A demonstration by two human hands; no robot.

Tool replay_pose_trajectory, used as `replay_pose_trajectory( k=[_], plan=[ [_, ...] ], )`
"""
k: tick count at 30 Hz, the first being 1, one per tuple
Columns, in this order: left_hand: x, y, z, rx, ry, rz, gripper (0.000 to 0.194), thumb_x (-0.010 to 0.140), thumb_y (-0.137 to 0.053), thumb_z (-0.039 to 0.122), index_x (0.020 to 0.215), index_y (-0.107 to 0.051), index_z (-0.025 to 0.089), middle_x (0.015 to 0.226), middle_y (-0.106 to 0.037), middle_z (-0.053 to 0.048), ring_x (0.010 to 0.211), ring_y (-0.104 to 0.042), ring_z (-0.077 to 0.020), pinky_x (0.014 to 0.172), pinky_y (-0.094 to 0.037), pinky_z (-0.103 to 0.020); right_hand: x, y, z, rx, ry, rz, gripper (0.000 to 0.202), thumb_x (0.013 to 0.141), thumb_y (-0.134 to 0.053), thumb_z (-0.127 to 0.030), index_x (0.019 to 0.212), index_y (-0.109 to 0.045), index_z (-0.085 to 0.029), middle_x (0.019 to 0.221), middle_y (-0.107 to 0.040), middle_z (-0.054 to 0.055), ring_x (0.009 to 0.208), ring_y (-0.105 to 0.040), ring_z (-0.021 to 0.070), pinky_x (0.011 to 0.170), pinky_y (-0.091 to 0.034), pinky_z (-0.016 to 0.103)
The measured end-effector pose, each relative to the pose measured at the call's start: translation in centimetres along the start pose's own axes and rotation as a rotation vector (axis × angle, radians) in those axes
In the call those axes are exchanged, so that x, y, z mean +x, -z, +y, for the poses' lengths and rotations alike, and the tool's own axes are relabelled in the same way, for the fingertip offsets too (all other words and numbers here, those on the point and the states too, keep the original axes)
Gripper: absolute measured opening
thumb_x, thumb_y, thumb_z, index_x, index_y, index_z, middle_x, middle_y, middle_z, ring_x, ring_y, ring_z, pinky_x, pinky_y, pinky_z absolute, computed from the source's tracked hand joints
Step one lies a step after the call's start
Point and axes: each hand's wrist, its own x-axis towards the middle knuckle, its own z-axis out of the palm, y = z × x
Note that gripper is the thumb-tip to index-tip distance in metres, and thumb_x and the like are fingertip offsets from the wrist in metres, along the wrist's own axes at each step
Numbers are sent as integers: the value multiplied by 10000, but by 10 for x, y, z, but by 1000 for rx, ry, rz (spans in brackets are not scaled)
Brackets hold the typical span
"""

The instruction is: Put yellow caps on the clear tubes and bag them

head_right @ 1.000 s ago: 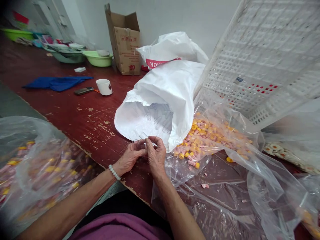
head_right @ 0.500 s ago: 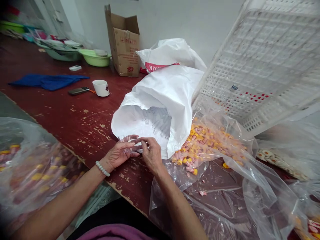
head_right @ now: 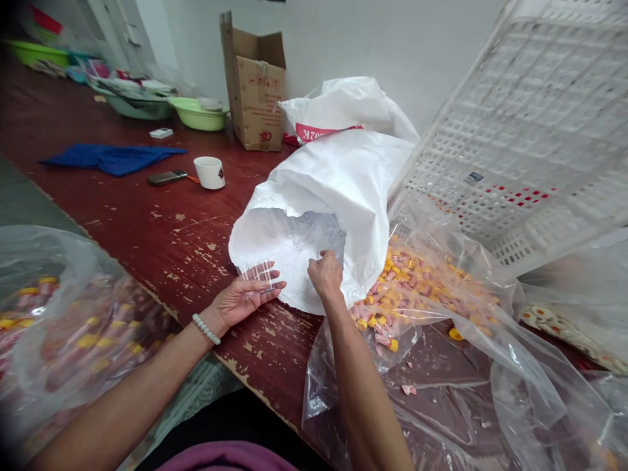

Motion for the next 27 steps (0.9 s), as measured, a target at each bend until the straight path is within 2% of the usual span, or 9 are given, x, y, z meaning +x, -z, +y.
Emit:
replay_pose_trajectory(
  k=[5, 8, 12, 16, 18, 20, 22, 24, 27],
  plan=[
    [0, -13, -19, 83, -113, -36, 491, 598, -758, 63, 1040, -574, 166, 958, -651, -49, 843, -653, -172, 770, -525, -310, -65, 24, -36, 803, -176, -98, 278, 783, -568, -365, 971, -565, -159, 849, -683, 51, 737, -639, 154, 675, -508, 282],
    [-2, -23, -36, 159, -224, -50, 548, 556, -788, 76, 1047, -570, 185, 925, -650, -22, 838, -627, -138, 773, -501, -262, -99, 27, -48, 826, -153, -65, 197, 781, -574, -302, 941, -593, -189, 867, -670, 36, 763, -620, 154, 705, -501, 289],
    [-9, -36, -47, 366, -324, -65, 506, 520, -801, 87, 975, -602, 188, 915, -643, -7, 810, -615, -126, 764, -489, -237, -121, 25, -49, 772, -181, 59, 223, 745, -566, -197, 966, -594, -199, 983, -660, 50, 917, -614, 181, 820, -491, 327],
    [-16, -43, -51, 592, -378, -36, 463, 541, -796, 136, 961, -604, 167, 862, -639, -15, 779, -609, -125, 703, -503, -212, -136, 43, -40, 842, -176, 8, 289, 762, -564, -192, 1050, -564, -215, 968, -681, 32, 850, -649, 166, 772, -512, 305],
    [-19, -44, -53, 663, -363, -16, 438, 578, -783, 186, 966, -582, 160, 839, -633, -22, 729, -604, -126, 587, -504, -194, -145, 62, -21, 792, -154, 33, 229, 793, -542, -207, 1018, -584, -214, 921, -685, 24, 784, -652, 148, 731, -513, 278],
    [-21, -43, -55, 717, -335, 1, 425, 596, -774, 226, 958, -565, 155, 835, -630, -32, 656, -587, -119, 438, -452, -164, -154, 83, 14, 630, -178, 131, 178, 832, -490, -224, 969, -602, -205, 895, -679, 31, 768, -643, 141, 720, -507, 269],
    [-23, -42, -58, 754, -321, 11, 422, 603, -769, 245, 958, -559, 154, 833, -630, -34, 578, -557, -101, 343, -380, -143, -162, 103, 63, 371, -265, 233, 208, 858, -424, -226, 972, -594, -187, 899, -671, 52, 798, -635, 151, 744, -507, 290],
    [-25, -41, -60, 758, -314, 27, 414, 608, -765, 245, 956, -559, 159, 822, -630, -25, 512, -521, -76, 312, -347, -135, -165, 119, 116, -2, -371, 225, 250, 848, -377, -202, 970, -590, -157, 888, -668, 80, 799, -630, 176, 753, -513, 337],
    [-27, -40, -63, 741, -288, 61, 423, 597, -772, 242, 953, -558, 162, 817, -636, -17, 462, -488, -55, 311, -358, -140, -156, 133, 178, -163, -379, 211, 269, 820, -385, -176, 961, -608, -124, 916, -658, 127, 886, -613, 237, 818, -488, 450]
  ],
)
